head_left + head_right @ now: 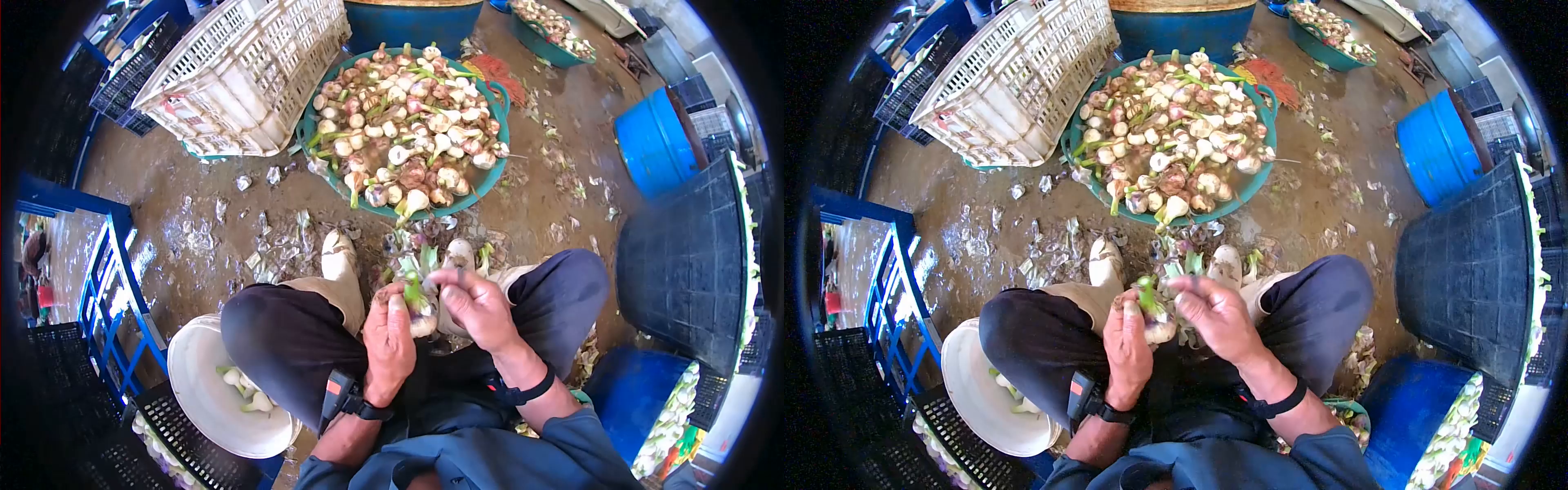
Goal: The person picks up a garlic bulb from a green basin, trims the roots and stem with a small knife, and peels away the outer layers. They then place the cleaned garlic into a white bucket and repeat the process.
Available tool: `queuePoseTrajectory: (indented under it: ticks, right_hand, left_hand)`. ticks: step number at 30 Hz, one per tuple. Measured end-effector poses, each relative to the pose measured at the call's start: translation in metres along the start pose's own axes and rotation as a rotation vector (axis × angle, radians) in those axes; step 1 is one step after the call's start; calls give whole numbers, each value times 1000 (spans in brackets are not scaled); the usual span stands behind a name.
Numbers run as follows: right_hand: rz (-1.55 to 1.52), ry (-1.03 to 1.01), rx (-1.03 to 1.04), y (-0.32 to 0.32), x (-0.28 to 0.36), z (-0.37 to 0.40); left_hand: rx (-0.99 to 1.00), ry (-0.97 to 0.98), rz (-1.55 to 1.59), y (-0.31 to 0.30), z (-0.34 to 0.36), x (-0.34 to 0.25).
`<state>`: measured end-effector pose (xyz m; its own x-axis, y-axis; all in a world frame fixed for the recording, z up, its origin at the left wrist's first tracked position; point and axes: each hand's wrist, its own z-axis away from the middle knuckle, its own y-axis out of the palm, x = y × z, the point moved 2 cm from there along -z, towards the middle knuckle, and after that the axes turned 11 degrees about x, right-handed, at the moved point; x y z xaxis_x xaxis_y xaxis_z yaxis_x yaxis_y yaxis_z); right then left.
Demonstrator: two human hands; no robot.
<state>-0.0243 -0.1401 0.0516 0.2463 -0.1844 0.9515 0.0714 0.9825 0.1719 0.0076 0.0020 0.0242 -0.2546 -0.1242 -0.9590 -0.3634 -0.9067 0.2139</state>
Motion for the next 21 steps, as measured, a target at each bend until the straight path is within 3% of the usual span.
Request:
queuePoseTrajectory:
  ticks: [1,2,3,4,5,6,7,8,9,11,13,15,16,18,21]
  right_hand:
    - [75,-44,27,5,-2,-2]
    - [326,75,52,1,0,-2]
    - [370,93,34,5,-4,-5]
    - [176,101,9,10,-6,-7]
    - [243,121,54,9,1,-6]
    - [154,253,10,7,-8,-4]
    - [173,249,-86,17,10,-5]
    - [174,216,-79,0,-18,-3]
    - [122,217,-132,6,-15,-4]
    - [144,129,-206,-10,-47,-9]
    - [330,130,-56,-34,-71,-8]
    - [169,0,-78,-11,-53,-19]
    - [184,28,-53,-18,-64,-22]
    - [213,105,-21,-38,-87,-22]
    - [313,48,-3,-52,-107,-22]
  left_hand:
    - [-10,47,-24,1,-2,1]
    - [63,111,-68,1,-2,1]
    - [81,68,-67,3,0,-1]
    - [34,76,-72,4,0,-6]
    - [11,42,-209,0,0,-16]
    - [42,59,-367,-3,0,-13]
    - [22,144,-520,-2,0,12]
    - [21,-268,-228,0,-4,-7]
    - [68,-206,-239,-3,-9,32]
    - [20,-62,-304,2,-8,52]
    - [-151,50,-243,10,-15,61]
    - [-167,111,-298,4,-8,-16]
    - [-147,105,-318,4,3,-35]
    - [-79,44,-309,4,7,-35]
    - [-50,49,-429,1,11,-36]
